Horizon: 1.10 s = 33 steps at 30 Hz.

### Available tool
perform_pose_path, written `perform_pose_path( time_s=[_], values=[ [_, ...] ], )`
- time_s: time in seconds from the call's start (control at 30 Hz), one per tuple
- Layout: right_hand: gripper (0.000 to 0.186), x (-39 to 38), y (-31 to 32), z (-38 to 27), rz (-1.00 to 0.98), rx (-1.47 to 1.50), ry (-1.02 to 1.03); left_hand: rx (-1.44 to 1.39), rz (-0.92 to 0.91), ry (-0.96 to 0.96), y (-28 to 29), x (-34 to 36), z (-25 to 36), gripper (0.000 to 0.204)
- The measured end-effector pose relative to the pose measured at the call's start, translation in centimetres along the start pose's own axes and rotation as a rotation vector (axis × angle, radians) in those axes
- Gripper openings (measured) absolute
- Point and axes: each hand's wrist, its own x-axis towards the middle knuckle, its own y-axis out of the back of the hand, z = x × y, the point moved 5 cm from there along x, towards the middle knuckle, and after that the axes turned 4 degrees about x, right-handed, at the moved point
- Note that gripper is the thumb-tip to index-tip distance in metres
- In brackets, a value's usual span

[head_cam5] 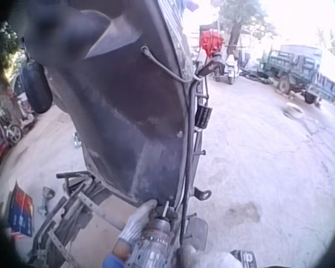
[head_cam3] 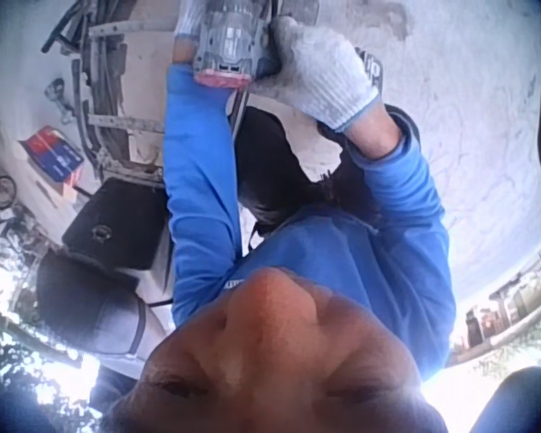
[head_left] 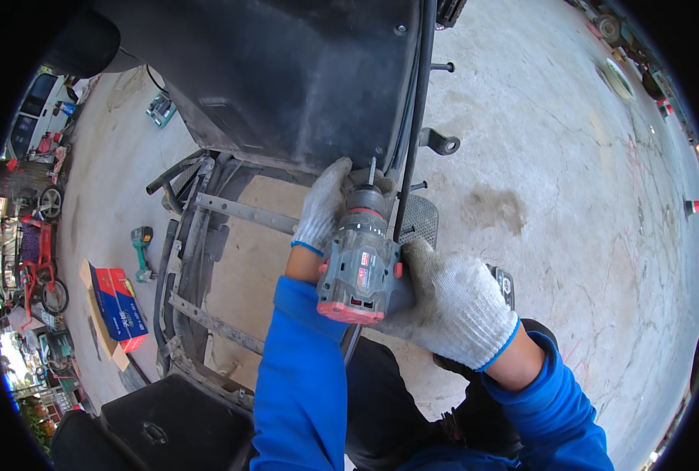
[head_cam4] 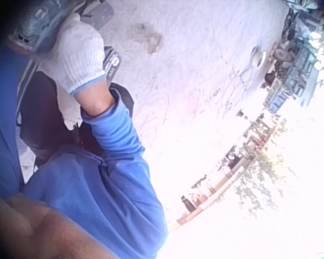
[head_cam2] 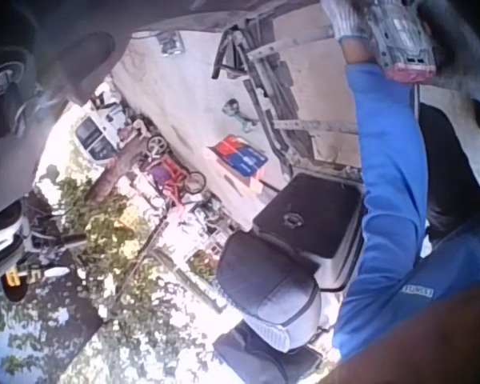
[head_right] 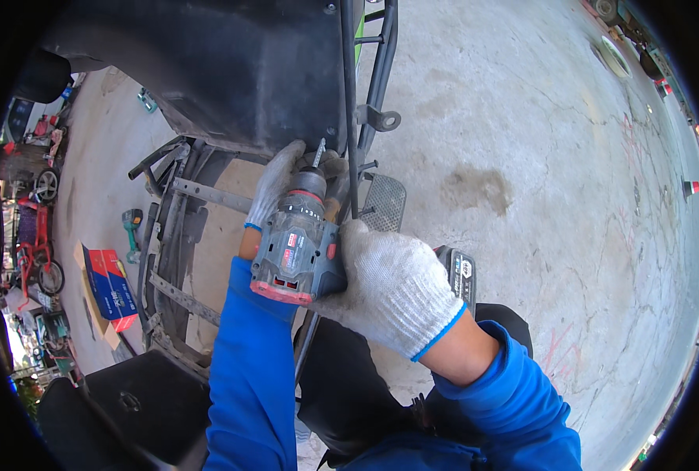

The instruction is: The person uses a cordless drill to remove screws from the front and rear panels of a green and black electric scooter. They then remove the panels, access the internal wiring, and appear to adjust or inspect the components before the clip ends.

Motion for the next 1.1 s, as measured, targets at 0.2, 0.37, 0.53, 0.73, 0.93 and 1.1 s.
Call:
perform_pose_path(
  time_s=[0.2, 0.37, 0.53, 0.73, 0.93, 1.1],
  values=[
    [0.079, -0.4, -0.9, -0.5, -0.022, -0.013, 0.069, 0.003, -0.089, 0.082, 1.7, 2.0, -0.7, 0.045],
    [0.08, -0.7, -0.9, -0.7, -0.055, 0.019, 0.075, 0.054, -0.077, 0.055, 2.0, 0.8, -1.0, 0.033],
    [0.079, -0.6, -0.8, -0.4, -0.123, 0.048, 0.019, -0.04, -0.022, 0.064, 1.8, -2.1, -0.8, 0.027],
    [0.073, -0.9, -0.7, -0.5, -0.161, 0.045, 0.047, -0.135, -0.056, 0.012, 2.6, -1.6, -1.3, 0.034],
    [0.074, -1.3, -0.7, -1.5, -0.235, 0.051, 0.011, -0.055, -0.027, 0.108, 3.4, -1.3, -1.8, 0.043],
    [0.075, -1.5, -0.5, -1.8, -0.251, 0.076, 0.026, 0.003, -0.033, 0.041, 4.5, -0.3, -2.8, 0.043]
  ],
)
